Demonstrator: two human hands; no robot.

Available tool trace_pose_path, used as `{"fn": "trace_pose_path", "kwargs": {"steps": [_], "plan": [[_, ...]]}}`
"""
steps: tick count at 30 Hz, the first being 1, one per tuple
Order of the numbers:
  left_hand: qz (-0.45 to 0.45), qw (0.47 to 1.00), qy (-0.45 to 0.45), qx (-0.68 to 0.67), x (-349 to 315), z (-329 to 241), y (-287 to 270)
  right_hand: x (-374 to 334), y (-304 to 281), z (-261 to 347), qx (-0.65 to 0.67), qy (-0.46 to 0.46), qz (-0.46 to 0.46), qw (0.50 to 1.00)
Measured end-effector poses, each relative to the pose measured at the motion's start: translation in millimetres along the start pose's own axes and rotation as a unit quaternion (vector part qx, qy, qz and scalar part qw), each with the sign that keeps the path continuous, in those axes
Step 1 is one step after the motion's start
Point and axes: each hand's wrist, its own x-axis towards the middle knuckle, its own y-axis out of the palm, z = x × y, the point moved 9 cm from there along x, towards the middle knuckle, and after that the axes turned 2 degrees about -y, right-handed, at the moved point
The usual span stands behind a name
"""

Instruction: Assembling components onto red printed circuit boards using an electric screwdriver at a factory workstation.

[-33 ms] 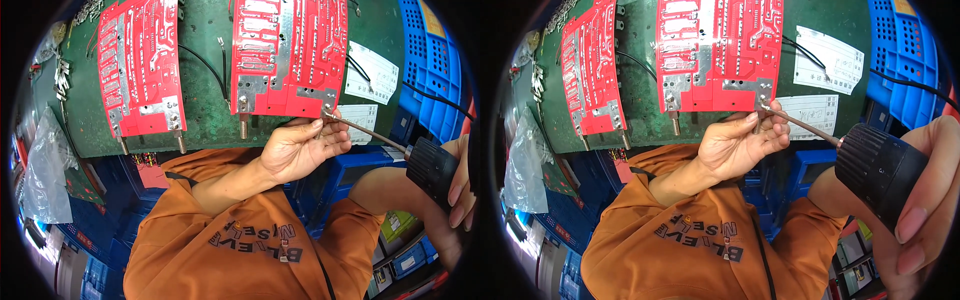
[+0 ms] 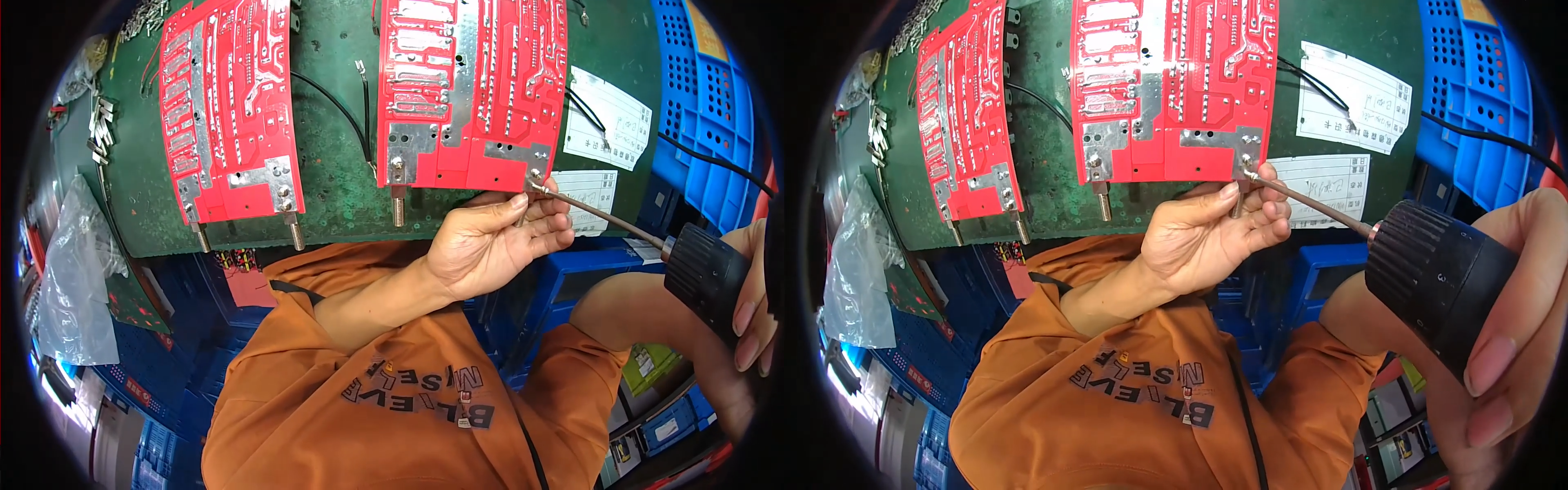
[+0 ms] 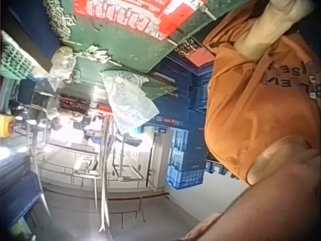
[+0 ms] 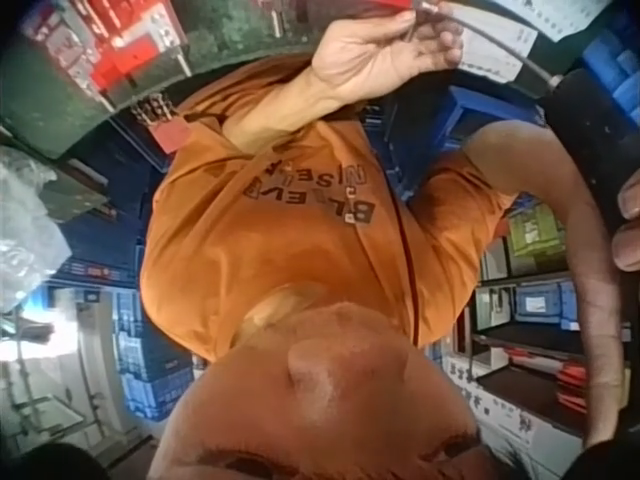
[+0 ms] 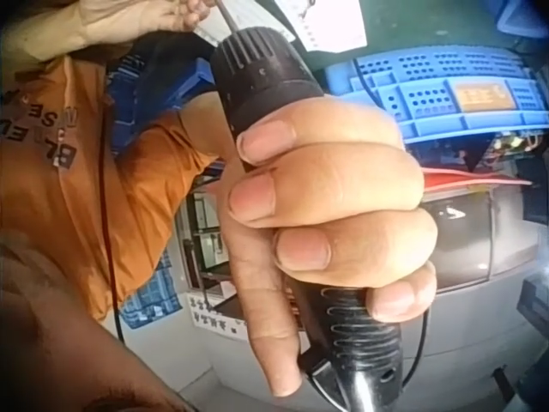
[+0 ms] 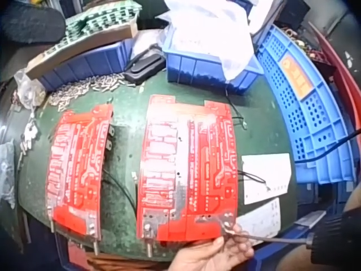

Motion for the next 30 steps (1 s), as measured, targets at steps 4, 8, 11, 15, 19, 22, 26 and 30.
{"fn": "trace_pose_path", "kwargs": {"steps": [4,8,11,15,19,22,26,30], "plan": [[0.010,1.000,0.006,0.020,0,-2,1,-8,-18,15,-0.001,0.001,0.001,1.000],[-0.052,0.994,0.009,0.098,-1,-4,8,-13,-38,29,-0.004,-0.002,0.005,1.000],[-0.115,0.952,0.074,0.272,-9,-16,14,-3,3,-1,-0.006,-0.003,0.009,1.000],[-0.189,0.787,0.145,0.569,-22,-43,27,-4,-4,8,-0.011,0.000,0.020,1.000],[-0.228,0.756,0.064,0.610,-20,-39,22,9,33,-19,-0.013,0.003,0.034,0.999],[-0.226,0.764,0.052,0.602,-24,-41,24,13,40,-9,-0.016,0.009,0.048,0.999],[-0.220,0.754,0.061,0.616,-22,-42,26,14,28,-7,-0.015,0.020,0.065,0.998],[-0.224,0.737,0.066,0.635,-20,-42,26,28,86,-51,-0.013,0.033,0.082,0.996]]}}
